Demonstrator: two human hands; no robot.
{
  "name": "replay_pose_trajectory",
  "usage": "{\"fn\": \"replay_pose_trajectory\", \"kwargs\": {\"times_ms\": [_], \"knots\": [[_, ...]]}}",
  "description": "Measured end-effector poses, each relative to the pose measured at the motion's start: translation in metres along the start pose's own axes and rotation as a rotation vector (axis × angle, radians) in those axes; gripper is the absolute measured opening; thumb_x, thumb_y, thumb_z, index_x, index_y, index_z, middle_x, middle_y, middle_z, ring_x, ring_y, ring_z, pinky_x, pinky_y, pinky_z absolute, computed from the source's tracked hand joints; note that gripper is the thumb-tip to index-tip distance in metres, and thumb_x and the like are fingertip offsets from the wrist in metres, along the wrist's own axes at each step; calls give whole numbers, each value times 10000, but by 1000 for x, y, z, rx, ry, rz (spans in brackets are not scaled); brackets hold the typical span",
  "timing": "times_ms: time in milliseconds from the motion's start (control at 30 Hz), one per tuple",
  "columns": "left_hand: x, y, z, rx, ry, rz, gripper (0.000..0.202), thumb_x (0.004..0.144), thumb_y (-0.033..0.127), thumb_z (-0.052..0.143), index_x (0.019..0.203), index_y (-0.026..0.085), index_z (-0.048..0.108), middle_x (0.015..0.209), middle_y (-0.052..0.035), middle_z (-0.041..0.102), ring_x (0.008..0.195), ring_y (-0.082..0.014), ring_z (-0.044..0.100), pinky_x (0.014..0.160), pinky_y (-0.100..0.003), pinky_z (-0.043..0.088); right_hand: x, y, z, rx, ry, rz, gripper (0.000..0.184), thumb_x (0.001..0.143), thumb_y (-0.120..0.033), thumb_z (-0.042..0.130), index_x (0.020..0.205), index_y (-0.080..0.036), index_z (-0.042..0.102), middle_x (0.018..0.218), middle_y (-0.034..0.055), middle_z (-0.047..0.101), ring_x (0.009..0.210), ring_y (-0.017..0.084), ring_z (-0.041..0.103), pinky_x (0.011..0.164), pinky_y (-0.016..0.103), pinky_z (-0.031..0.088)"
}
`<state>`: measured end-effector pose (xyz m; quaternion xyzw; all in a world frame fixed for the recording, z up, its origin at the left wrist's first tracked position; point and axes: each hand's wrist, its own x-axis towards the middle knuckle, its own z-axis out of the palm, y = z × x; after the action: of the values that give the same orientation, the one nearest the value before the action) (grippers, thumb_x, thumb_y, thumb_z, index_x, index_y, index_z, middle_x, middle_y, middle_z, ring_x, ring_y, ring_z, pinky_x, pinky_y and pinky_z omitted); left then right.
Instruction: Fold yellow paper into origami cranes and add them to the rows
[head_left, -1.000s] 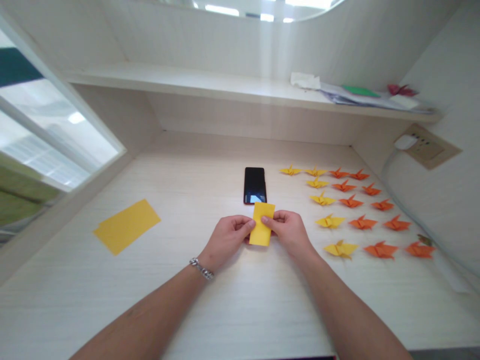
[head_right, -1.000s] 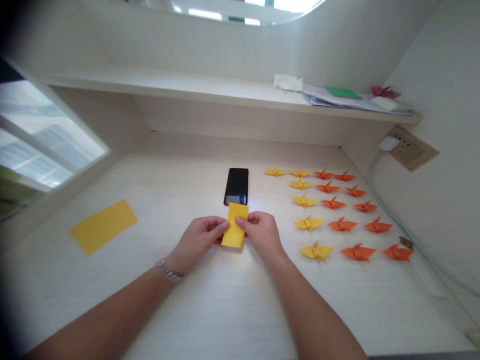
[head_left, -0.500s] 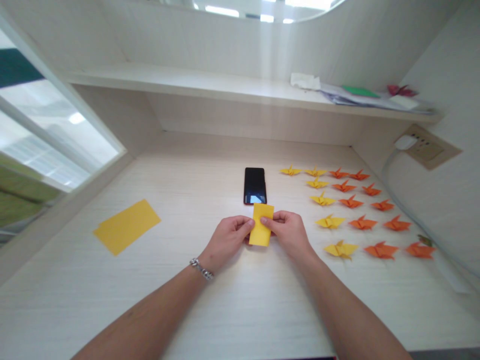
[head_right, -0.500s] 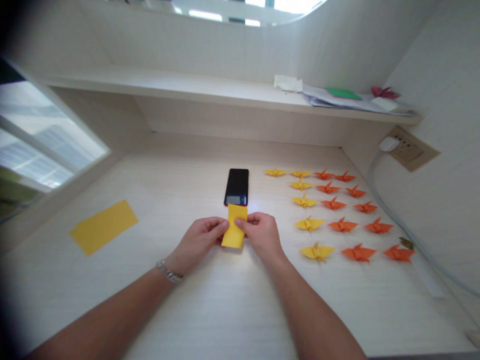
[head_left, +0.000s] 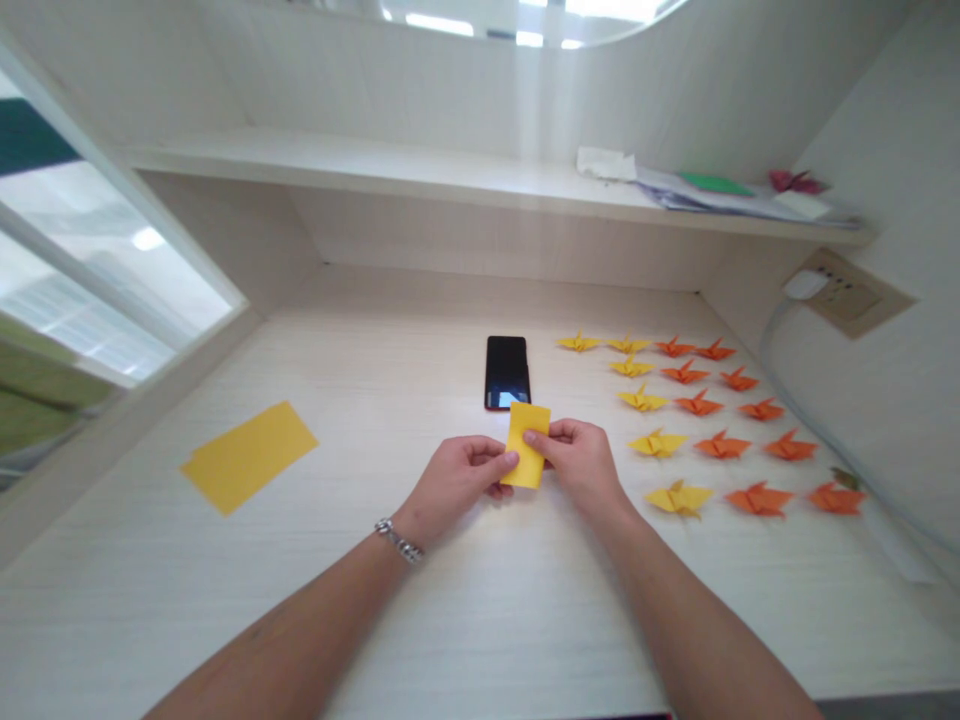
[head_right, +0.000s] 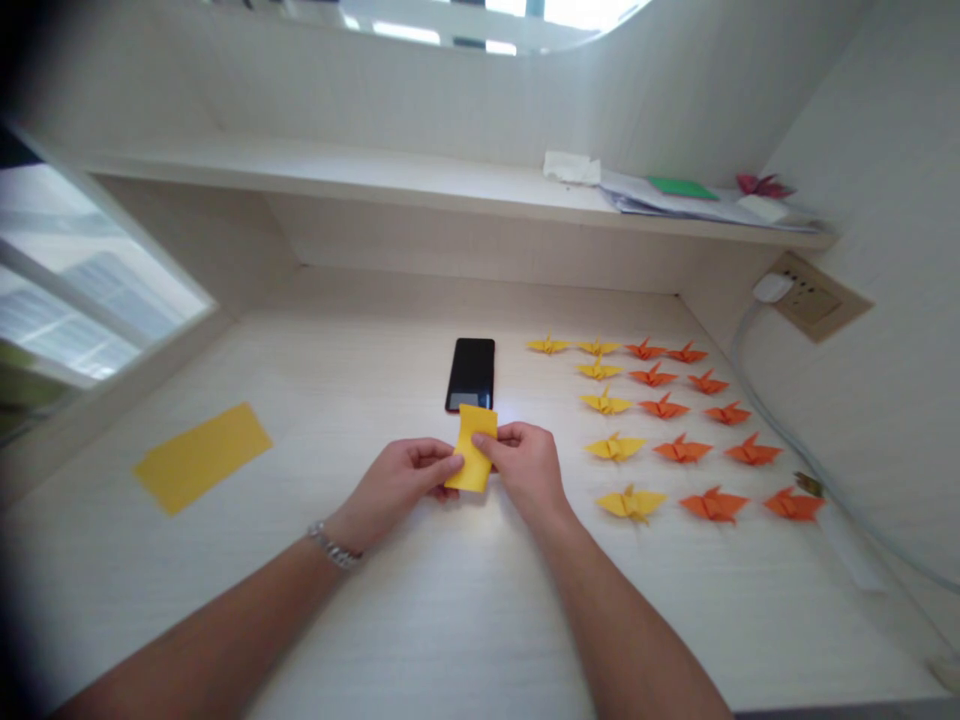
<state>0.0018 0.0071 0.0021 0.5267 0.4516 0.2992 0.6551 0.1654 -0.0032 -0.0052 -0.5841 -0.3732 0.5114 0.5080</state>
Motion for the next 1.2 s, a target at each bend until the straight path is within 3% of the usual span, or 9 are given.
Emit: {"fn": "replay_pose_trajectory", "kwargs": {"times_ms": [200,467,600,767,933,1200], "knots": [[-3,1,1,17,-10,4,284,728,359,664,822,91,652,635,-70,675,520,-125,597,515,-219,478,0,0,-1,10,9,-17,262,599,-324,754,732,-118,663,673,66,712,588,185,661,535,267,527],[0,1,-1,19,75,27,257,727,346,666,790,98,649,571,-46,655,480,-113,576,485,-204,463,2,3,2,87,-42,16,327,599,-396,755,765,-126,676,700,59,710,626,178,662,576,268,529],[1,2,-2,23,145,48,239,716,328,677,787,101,649,568,-41,654,492,-113,580,486,-198,460,3,7,3,2,-98,54,314,617,-422,736,695,-127,662,597,31,669,484,119,578,484,231,471],[1,3,-1,19,151,55,249,725,332,671,796,95,644,555,-40,646,481,-114,575,480,-204,463,1,7,5,-43,-25,-28,301,636,-423,723,665,-137,633,506,7,620,415,100,512,415,210,396],[2,1,-3,-8,190,91,274,718,349,682,813,95,642,605,-52,661,508,-115,589,492,-204,470,0,7,6,-54,-116,28,330,665,-455,690,696,-131,634,524,25,636,435,115,553,445,218,434],[5,-3,-5,-87,187,95,314,697,374,700,826,96,638,654,-64,672,531,-122,604,502,-211,476,-4,3,8,-33,-138,3,307,646,-411,714,715,-129,618,560,33,652,463,110,564,458,209,443]]}}
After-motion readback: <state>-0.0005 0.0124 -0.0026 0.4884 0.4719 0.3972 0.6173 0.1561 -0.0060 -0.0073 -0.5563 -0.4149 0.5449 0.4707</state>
